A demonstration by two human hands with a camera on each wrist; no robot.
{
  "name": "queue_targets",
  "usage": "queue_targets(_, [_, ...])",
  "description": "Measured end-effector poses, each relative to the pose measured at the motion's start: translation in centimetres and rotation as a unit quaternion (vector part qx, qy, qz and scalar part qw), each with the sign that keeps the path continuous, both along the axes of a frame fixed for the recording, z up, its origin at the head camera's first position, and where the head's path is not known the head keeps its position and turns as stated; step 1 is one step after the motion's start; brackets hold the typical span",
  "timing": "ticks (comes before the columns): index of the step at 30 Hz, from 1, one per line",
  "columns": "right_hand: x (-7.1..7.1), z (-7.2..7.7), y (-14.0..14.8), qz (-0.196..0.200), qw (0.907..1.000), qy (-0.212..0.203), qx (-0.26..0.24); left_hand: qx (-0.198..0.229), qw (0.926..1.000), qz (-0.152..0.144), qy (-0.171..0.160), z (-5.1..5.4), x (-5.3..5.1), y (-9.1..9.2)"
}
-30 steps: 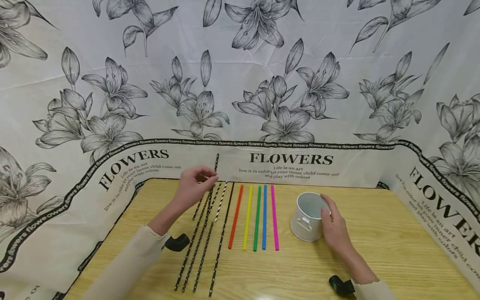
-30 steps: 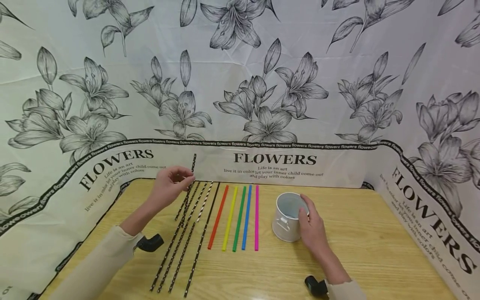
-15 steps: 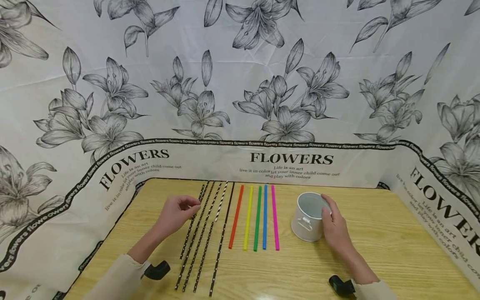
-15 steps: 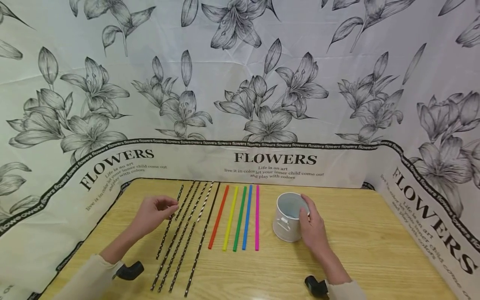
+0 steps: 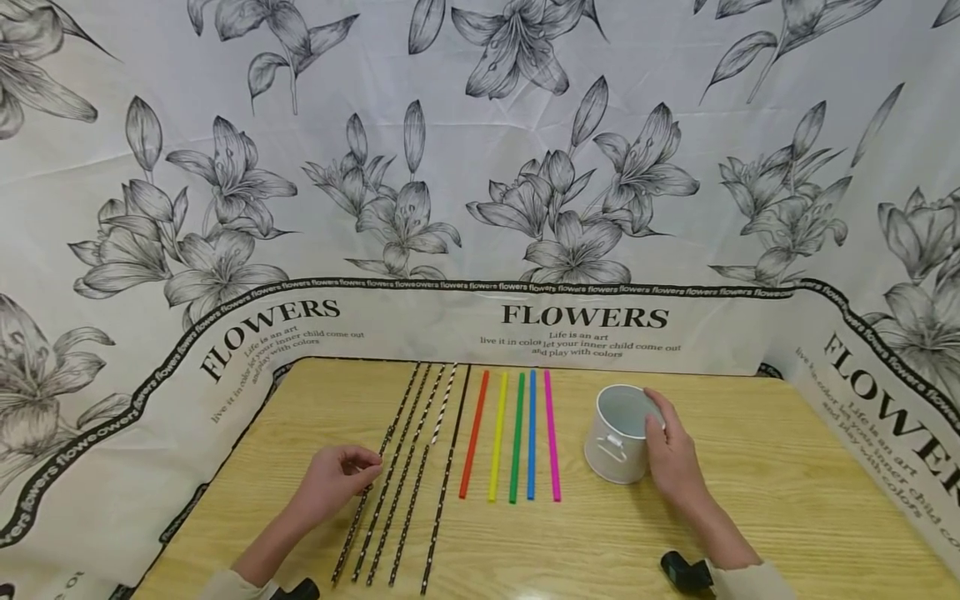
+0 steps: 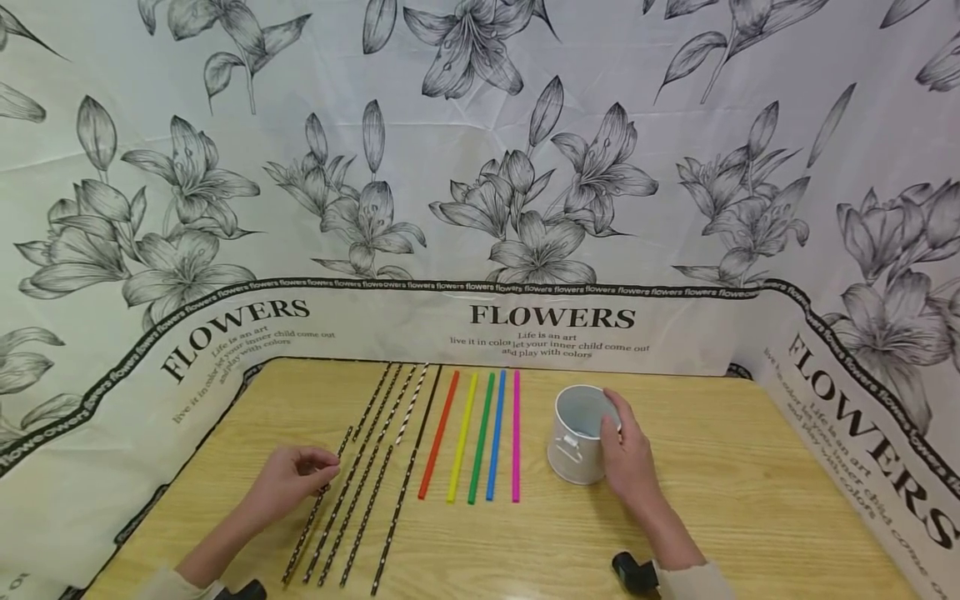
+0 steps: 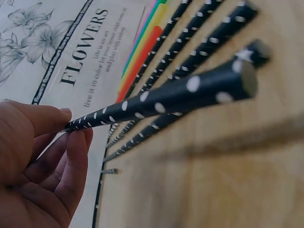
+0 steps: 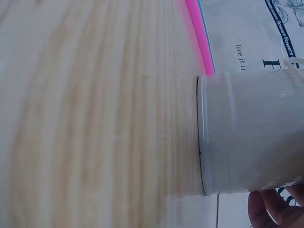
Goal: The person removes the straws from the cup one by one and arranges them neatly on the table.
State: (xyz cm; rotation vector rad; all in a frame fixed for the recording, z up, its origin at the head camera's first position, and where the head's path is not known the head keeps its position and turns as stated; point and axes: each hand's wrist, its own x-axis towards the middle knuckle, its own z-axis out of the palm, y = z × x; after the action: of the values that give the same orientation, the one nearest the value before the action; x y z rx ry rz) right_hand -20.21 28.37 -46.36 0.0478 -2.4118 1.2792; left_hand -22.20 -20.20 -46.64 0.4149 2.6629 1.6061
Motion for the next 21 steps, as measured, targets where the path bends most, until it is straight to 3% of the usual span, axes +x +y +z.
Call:
queue_targets(13, [0.0,0.2,0.0,-0.002,1.0000,0.003,0.005,-0.047,0.9988,-0.008,-0.010,-1.7,1.4,-2.2])
queue_targets(21, [-0.1,0.2,0.0,-0.001,1.0000,0.006,0.004,-0.051,0.9974,-0.048,-0.017,-2.3,1.2,-2.6])
